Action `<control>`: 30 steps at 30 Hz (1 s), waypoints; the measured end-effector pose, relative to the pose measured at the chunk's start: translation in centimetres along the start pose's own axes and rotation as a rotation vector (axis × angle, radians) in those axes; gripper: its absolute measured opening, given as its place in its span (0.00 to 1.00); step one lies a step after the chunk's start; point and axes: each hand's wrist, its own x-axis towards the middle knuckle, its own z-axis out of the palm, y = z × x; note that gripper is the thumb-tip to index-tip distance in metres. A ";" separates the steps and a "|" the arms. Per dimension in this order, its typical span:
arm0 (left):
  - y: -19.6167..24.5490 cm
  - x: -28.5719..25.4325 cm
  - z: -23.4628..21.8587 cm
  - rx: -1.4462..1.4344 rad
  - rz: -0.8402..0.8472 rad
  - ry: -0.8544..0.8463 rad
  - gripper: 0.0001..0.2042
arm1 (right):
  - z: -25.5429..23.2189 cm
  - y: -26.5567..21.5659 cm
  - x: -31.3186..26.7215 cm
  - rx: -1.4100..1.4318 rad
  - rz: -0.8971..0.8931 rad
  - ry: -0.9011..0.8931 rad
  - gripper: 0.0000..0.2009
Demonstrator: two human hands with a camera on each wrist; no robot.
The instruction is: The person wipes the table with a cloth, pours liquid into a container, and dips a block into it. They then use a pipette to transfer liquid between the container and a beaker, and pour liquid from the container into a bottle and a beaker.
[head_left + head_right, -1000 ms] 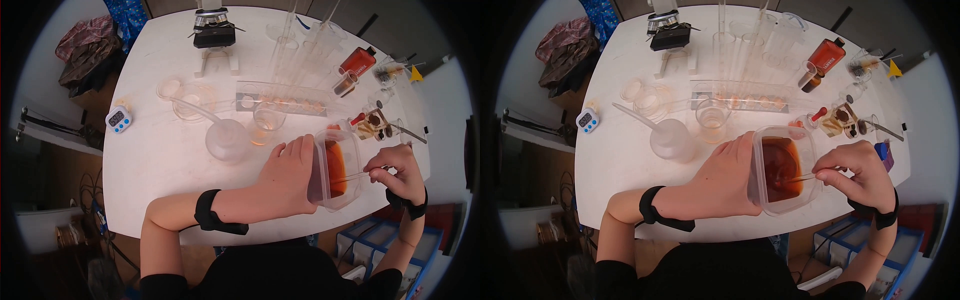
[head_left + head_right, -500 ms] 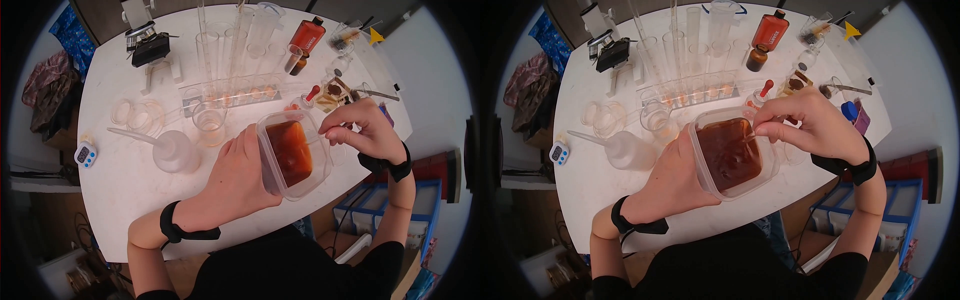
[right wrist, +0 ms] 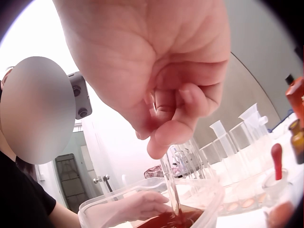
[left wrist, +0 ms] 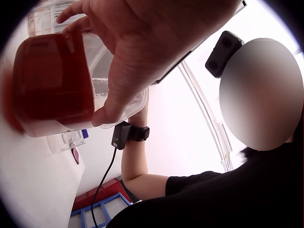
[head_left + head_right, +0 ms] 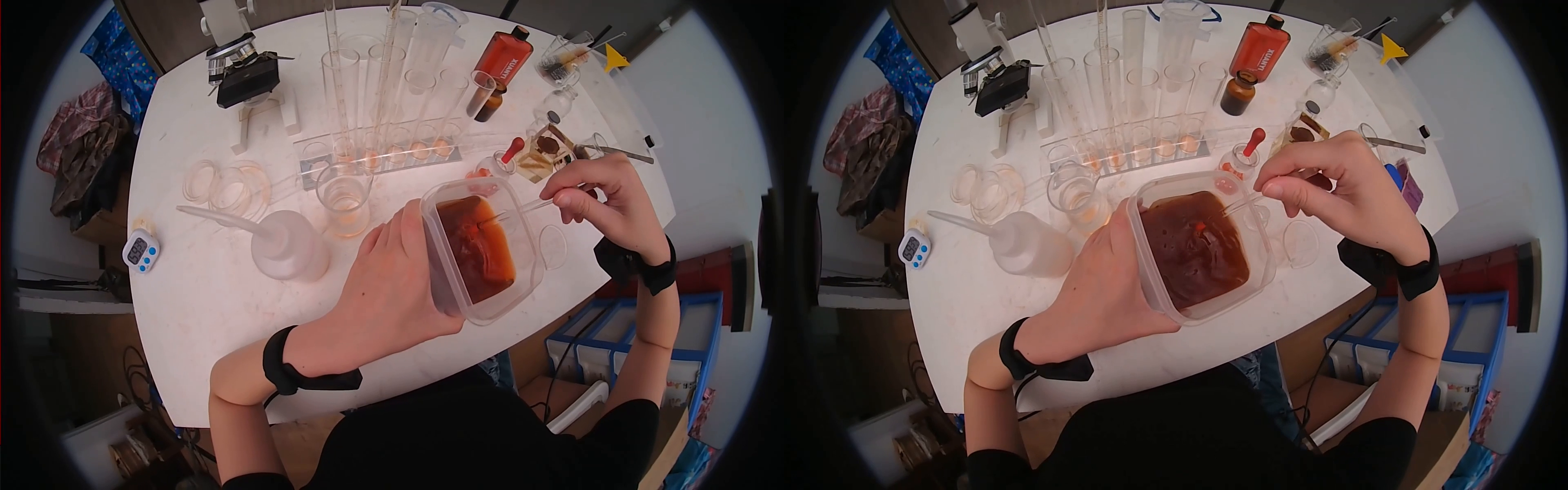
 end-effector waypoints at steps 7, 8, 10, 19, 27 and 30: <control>0.0 0.0 0.0 -0.008 -0.021 -0.027 0.54 | -0.6 -1.5 -1.7 -0.045 0.096 0.023 0.09; 0.0 -0.1 0.1 -0.001 -0.020 -0.022 0.54 | -0.6 -1.7 -2.0 -0.046 0.099 0.025 0.09; 0.0 0.0 0.1 -0.012 -0.010 -0.016 0.53 | -0.8 -2.0 -2.4 -0.018 0.111 0.002 0.09; -0.1 0.0 0.1 -0.028 -0.007 -0.015 0.52 | -1.6 -1.0 -2.7 -0.045 0.133 0.187 0.11; 0.2 0.1 -0.1 -0.064 -0.031 -0.029 0.51 | -2.0 -0.4 -0.9 0.000 0.061 0.287 0.10; 0.2 0.3 -0.1 -0.052 -0.037 -0.029 0.49 | -1.4 -1.0 0.7 -0.006 0.028 0.239 0.10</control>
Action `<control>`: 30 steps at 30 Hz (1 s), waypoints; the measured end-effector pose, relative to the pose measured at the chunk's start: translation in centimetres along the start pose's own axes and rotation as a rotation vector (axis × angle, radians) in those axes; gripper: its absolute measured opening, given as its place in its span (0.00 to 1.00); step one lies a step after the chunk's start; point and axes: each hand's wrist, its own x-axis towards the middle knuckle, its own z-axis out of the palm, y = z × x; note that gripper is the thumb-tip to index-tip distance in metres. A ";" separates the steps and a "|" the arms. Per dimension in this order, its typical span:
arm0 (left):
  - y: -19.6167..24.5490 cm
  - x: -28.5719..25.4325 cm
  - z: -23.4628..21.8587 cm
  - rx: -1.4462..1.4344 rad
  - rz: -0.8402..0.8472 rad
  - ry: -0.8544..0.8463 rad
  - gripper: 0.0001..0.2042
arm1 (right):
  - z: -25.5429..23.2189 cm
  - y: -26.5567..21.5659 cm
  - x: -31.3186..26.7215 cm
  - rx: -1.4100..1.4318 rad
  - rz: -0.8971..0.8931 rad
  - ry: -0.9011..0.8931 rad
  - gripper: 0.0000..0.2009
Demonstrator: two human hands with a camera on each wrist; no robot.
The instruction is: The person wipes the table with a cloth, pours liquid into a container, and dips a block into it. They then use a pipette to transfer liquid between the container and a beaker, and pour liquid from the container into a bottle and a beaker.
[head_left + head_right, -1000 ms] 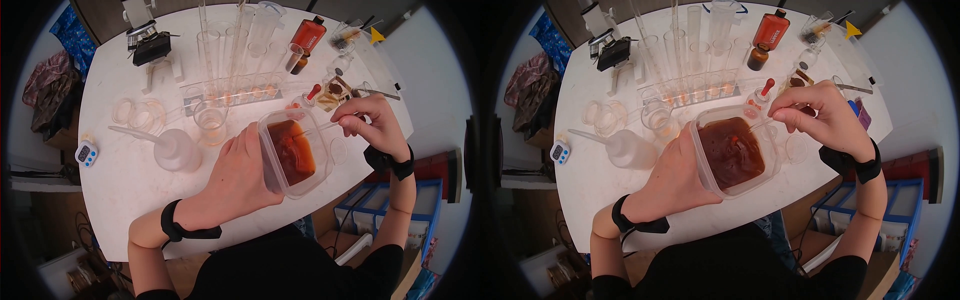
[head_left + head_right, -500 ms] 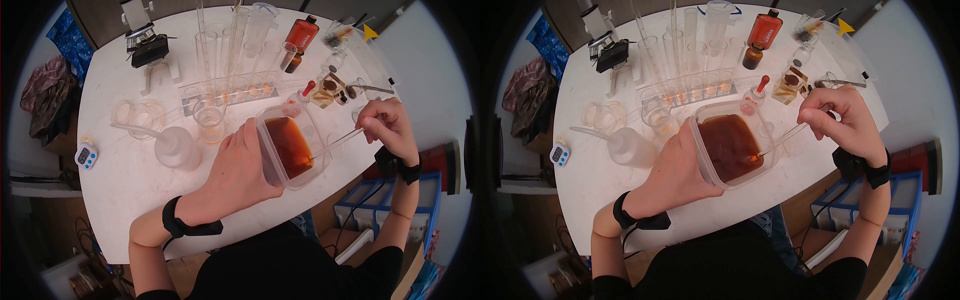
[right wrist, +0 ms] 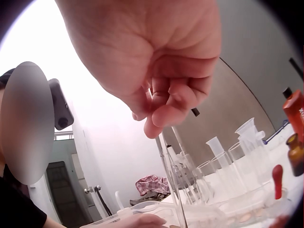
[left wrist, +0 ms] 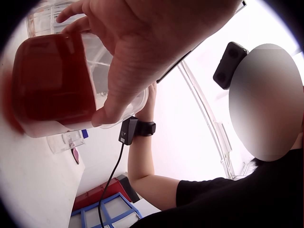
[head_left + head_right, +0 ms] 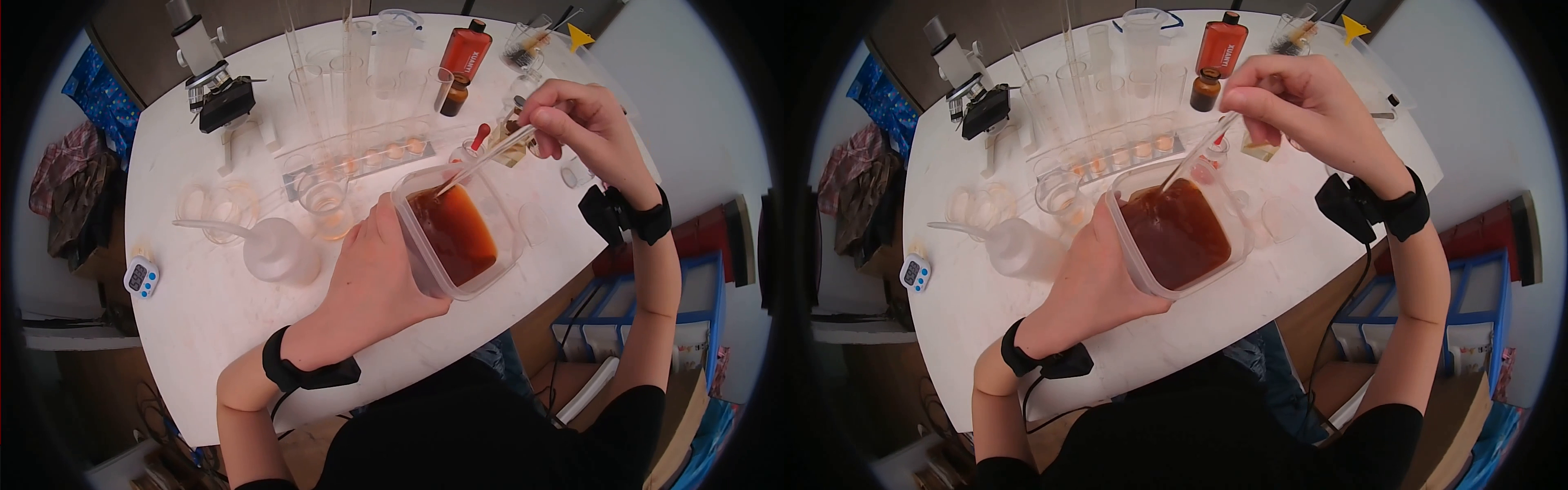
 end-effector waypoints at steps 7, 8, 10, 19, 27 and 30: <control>0.4 0.4 -0.4 -0.074 -0.025 -0.086 0.48 | 3.1 -2.4 2.9 0.022 -0.161 -0.289 0.08; 0.5 0.4 -0.5 -0.083 -0.049 -0.098 0.48 | 3.1 -1.9 3.1 -0.008 -0.187 -0.317 0.08; 0.6 0.2 -0.4 -0.033 -0.047 -0.090 0.49 | 2.5 -0.6 3.0 -0.022 -0.221 -0.299 0.09; 0.2 0.2 -0.3 -0.027 0.027 -0.040 0.49 | -0.4 1.4 0.1 -0.174 0.029 -0.174 0.12; 0.1 0.2 -0.3 -0.033 0.010 -0.026 0.49 | -0.9 -1.5 -3.0 -0.130 0.108 -0.257 0.13; 0.2 -0.1 -0.3 -0.046 -0.031 -0.009 0.49 | -1.0 -2.3 -3.0 -0.036 0.169 -0.246 0.12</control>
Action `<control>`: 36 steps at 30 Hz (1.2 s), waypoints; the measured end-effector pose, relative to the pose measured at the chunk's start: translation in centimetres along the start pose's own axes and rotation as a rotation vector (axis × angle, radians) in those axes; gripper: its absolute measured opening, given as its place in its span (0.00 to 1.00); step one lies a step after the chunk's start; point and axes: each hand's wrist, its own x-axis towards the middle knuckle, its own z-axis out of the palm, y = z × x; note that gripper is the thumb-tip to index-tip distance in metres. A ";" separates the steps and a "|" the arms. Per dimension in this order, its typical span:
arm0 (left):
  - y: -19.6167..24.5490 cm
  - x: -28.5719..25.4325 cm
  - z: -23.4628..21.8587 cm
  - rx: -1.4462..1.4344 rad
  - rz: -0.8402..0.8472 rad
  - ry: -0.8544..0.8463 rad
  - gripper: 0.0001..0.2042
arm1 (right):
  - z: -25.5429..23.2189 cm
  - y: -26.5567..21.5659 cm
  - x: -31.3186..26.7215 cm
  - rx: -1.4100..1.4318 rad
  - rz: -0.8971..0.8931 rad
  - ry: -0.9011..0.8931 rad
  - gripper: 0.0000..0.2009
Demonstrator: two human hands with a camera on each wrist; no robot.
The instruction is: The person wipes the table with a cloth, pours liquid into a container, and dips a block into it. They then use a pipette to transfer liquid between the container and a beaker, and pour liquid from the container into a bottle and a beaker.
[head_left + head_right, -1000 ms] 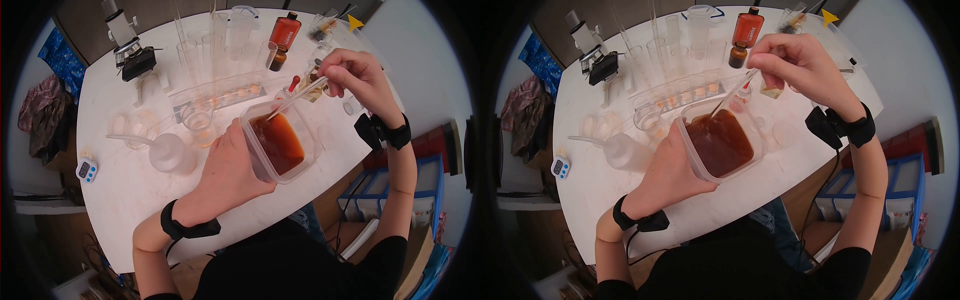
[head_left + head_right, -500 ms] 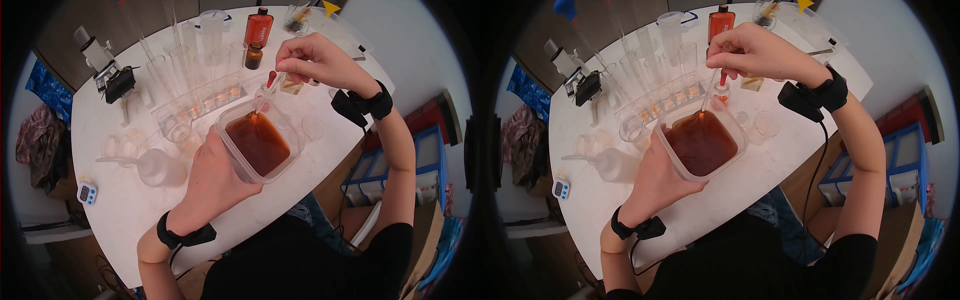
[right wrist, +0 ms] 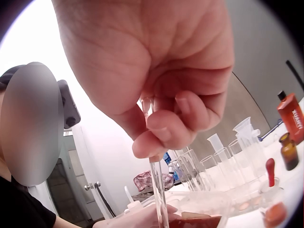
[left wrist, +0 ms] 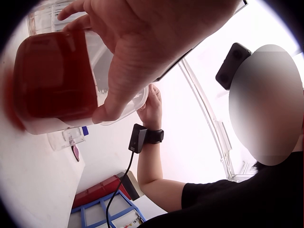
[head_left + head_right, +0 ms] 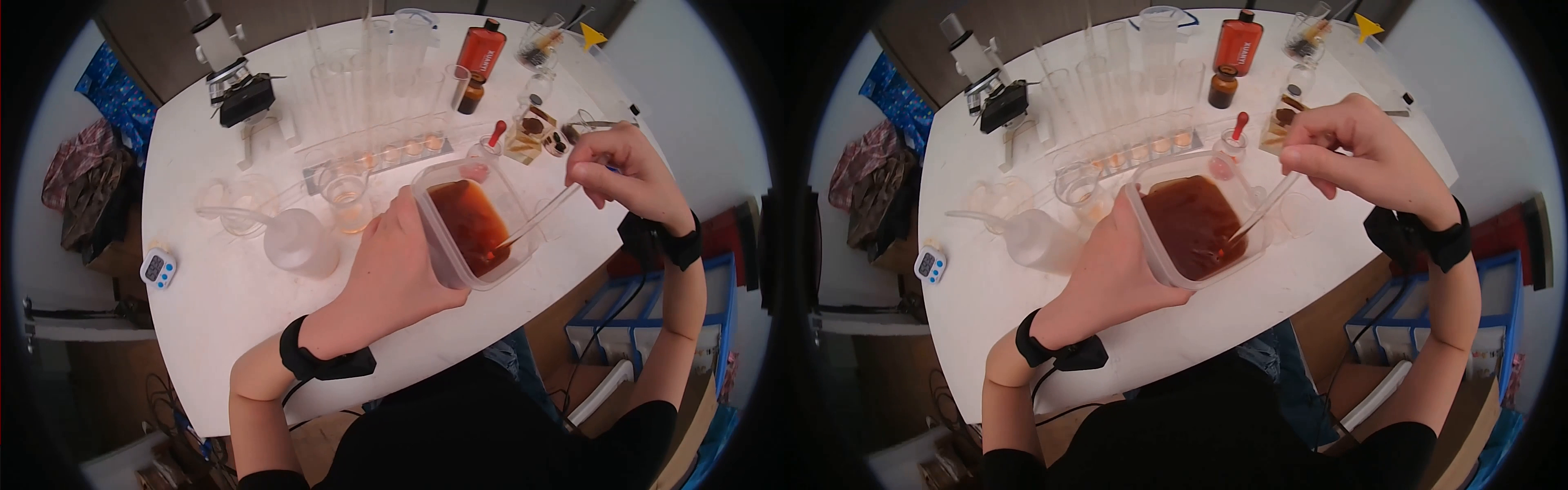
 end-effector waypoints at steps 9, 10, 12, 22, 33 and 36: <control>-0.7 0.0 0.5 0.016 0.046 0.003 0.46 | 1.2 1.3 4.9 -0.115 -0.104 0.032 0.13; -0.7 0.0 0.5 0.017 0.044 0.009 0.46 | 1.7 1.2 5.4 -0.097 -0.171 0.042 0.12; -0.7 -0.2 0.7 0.030 0.049 0.035 0.45 | 2.3 0.4 6.1 -0.084 -0.131 -0.018 0.10; -0.5 0.0 0.4 -0.035 0.021 0.000 0.44 | 2.9 -2.4 3.9 0.004 -0.178 -0.256 0.09; -0.8 -0.3 1.0 0.042 0.067 0.077 0.46 | 1.3 1.1 3.7 -0.125 -0.091 -0.035 0.12; -0.8 -0.2 0.9 0.031 0.063 0.050 0.47 | 2.0 0.6 4.6 -0.087 -0.152 0.008 0.11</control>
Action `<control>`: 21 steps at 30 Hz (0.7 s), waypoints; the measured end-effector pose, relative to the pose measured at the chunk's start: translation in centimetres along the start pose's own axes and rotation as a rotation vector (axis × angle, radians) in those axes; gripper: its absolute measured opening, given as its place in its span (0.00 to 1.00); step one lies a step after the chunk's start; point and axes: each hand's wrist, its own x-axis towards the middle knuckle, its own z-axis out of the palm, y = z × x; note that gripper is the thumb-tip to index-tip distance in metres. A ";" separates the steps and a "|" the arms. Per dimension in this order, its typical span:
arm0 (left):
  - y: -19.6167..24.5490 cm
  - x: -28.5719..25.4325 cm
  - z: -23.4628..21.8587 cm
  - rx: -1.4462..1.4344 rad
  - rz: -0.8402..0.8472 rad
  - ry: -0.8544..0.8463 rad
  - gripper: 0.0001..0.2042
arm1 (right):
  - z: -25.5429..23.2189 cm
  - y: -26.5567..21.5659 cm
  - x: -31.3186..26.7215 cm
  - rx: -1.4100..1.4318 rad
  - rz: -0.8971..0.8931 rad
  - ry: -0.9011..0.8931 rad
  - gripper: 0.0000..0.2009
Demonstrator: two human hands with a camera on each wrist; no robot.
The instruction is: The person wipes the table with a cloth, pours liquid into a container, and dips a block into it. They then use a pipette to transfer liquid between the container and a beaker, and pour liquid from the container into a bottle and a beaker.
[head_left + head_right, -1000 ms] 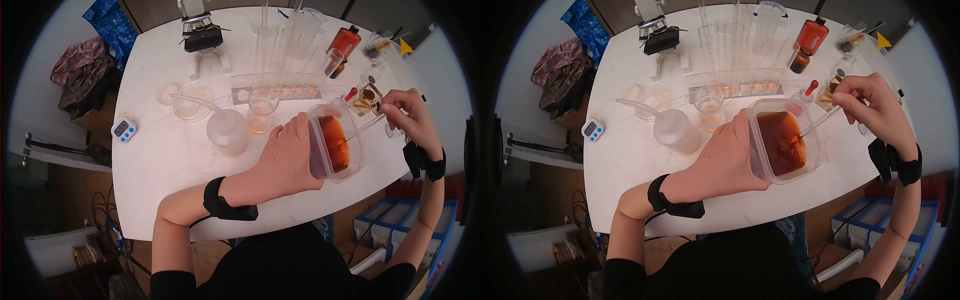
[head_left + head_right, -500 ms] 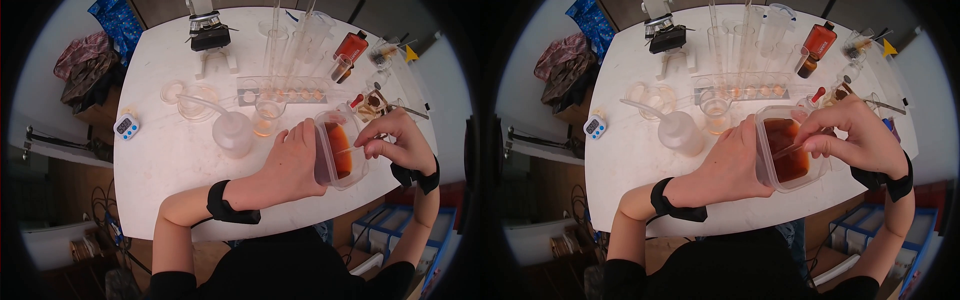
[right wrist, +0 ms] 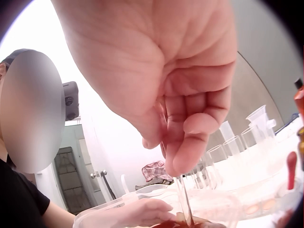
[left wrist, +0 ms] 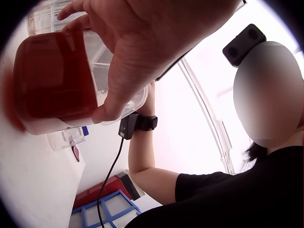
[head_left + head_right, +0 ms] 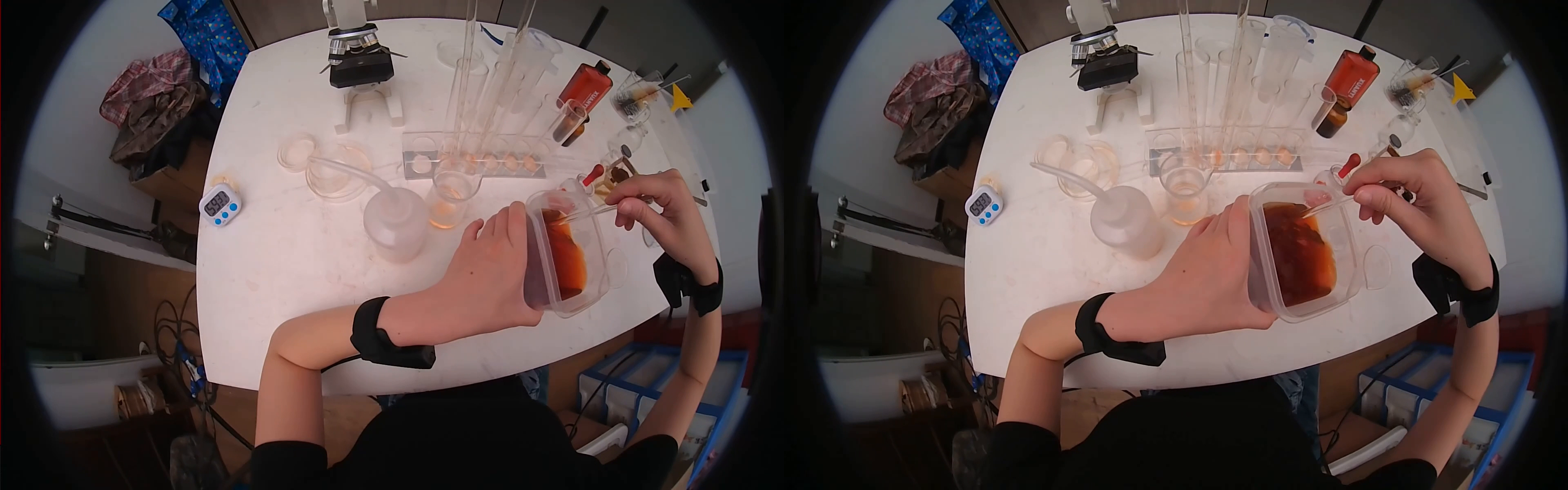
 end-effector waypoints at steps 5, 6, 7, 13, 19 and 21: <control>0.2 0.1 -0.4 -0.018 -0.011 -0.020 0.45 | 0.8 -1.9 -0.1 0.079 -0.111 -0.100 0.09; 0.3 0.2 -0.5 -0.037 -0.024 -0.043 0.45 | 0.6 -2.3 -0.3 0.059 -0.134 -0.148 0.08; 0.2 0.2 -0.4 -0.038 -0.023 -0.042 0.45 | 0.5 -2.4 -0.6 0.065 -0.148 -0.164 0.09; 0.2 0.2 -0.4 -0.055 -0.014 -0.031 0.44 | -0.8 -1.1 -2.2 0.060 -0.001 -0.138 0.11; 0.9 0.1 -0.7 0.005 -0.052 -0.065 0.48 | -0.5 -0.2 -1.4 -0.085 0.088 -0.011 0.10; 0.9 -0.1 -0.7 0.069 -0.050 -0.055 0.49 | 0.3 0.0 -0.7 0.009 -0.107 0.007 0.09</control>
